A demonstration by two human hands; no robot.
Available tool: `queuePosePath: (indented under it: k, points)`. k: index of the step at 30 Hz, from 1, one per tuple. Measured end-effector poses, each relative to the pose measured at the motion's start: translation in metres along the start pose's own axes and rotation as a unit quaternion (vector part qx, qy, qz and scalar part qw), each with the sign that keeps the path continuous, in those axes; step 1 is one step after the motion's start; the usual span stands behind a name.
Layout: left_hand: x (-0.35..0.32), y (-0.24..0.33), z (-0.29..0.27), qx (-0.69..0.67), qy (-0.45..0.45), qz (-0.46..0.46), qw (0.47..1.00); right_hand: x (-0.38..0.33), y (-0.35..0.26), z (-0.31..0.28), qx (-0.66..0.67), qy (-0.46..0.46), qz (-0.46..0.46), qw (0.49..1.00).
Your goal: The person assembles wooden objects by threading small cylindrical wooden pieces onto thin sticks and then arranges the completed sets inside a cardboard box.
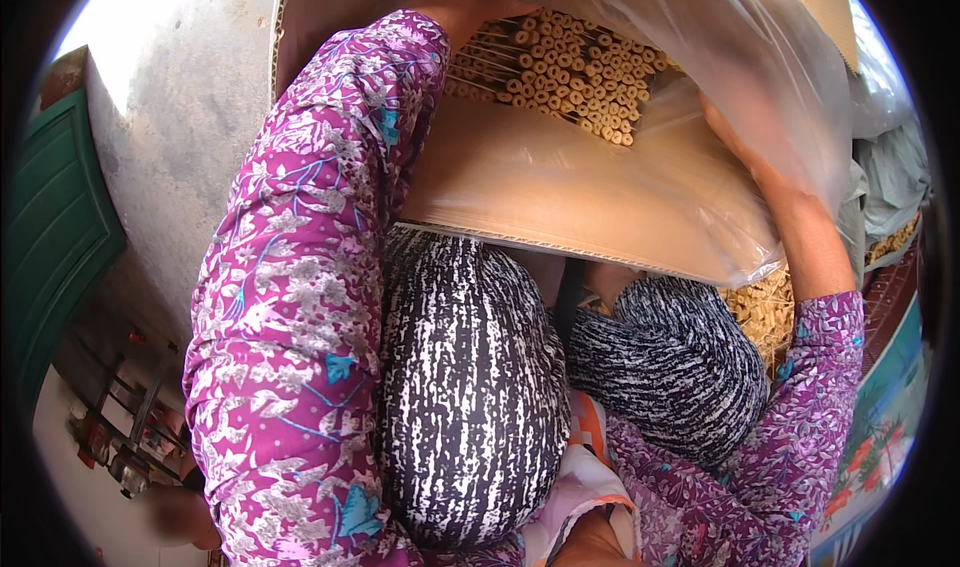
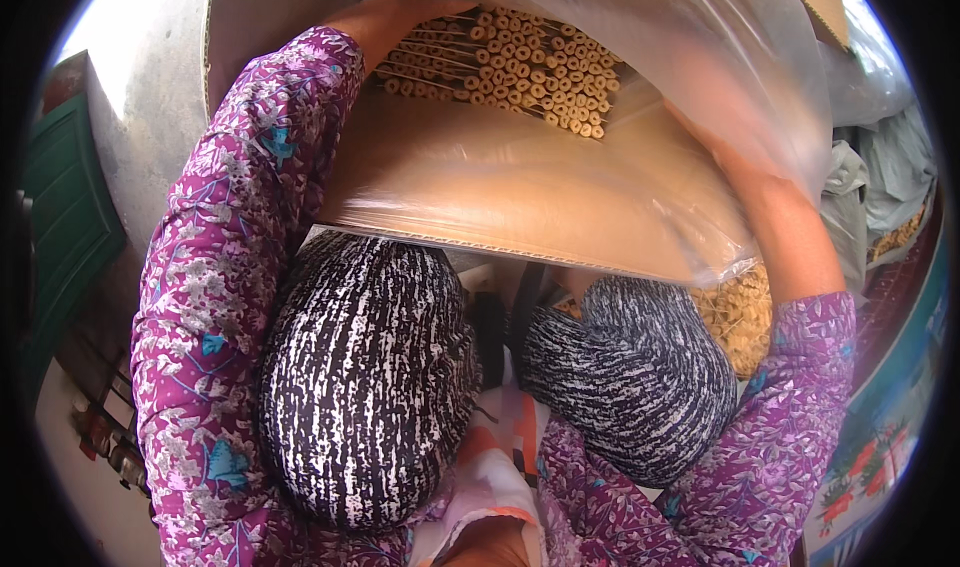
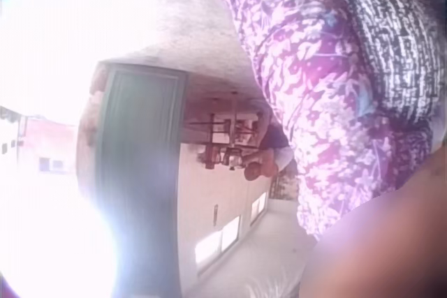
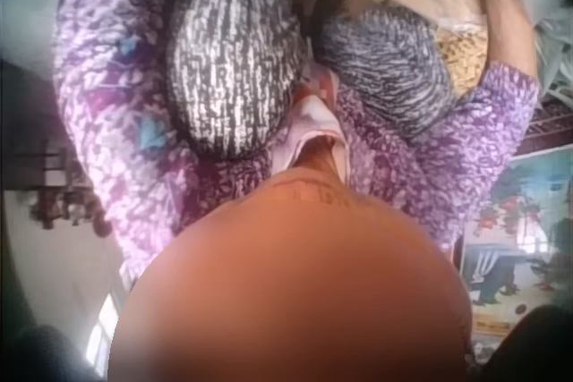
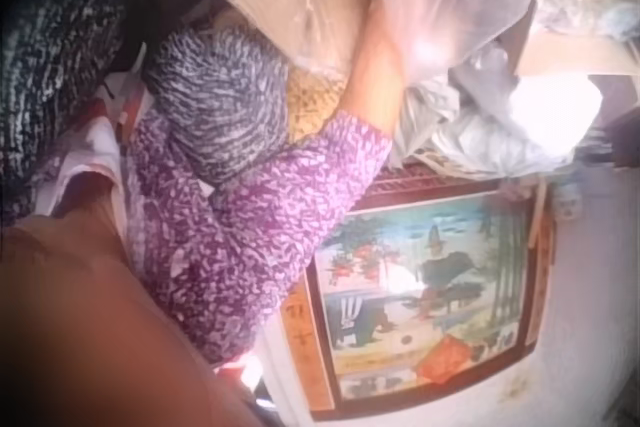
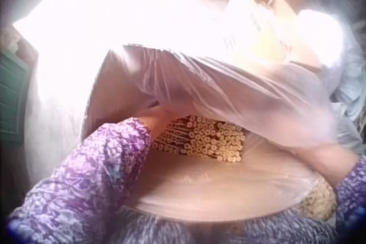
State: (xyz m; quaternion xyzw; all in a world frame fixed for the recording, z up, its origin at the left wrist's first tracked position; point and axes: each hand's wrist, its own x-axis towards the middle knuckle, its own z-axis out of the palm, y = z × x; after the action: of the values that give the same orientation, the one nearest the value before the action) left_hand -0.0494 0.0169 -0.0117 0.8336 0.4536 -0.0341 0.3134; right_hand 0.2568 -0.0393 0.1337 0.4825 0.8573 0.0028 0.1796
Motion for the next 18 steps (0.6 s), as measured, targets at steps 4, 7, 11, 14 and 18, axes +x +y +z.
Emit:
queuePosePath:
  k: [4, 7, 11, 14, 18]
  points:
    - [0.011, 0.002, 0.01, -0.003, 0.003, 0.0, 1.0, -0.006, -0.008, -0.015, 0.08, -0.063, 0.064, 0.993]
    - [0.018, 0.005, 0.021, -0.001, 0.006, 0.0, 1.0, 0.001, -0.014, -0.016, 0.084, -0.039, 0.063, 0.994]
    - [0.025, 0.014, 0.036, 0.0, 0.015, 0.0, 1.0, 0.021, -0.031, -0.006, 0.111, -0.022, 0.072, 0.991]
    - [0.02, 0.009, 0.042, 0.005, 0.014, -0.024, 1.0, 0.041, -0.049, 0.005, 0.144, 0.013, 0.043, 0.989]
    - [0.008, 0.014, 0.066, -0.011, 0.02, -0.063, 0.998, 0.088, -0.083, 0.027, 0.194, 0.067, -0.003, 0.979]
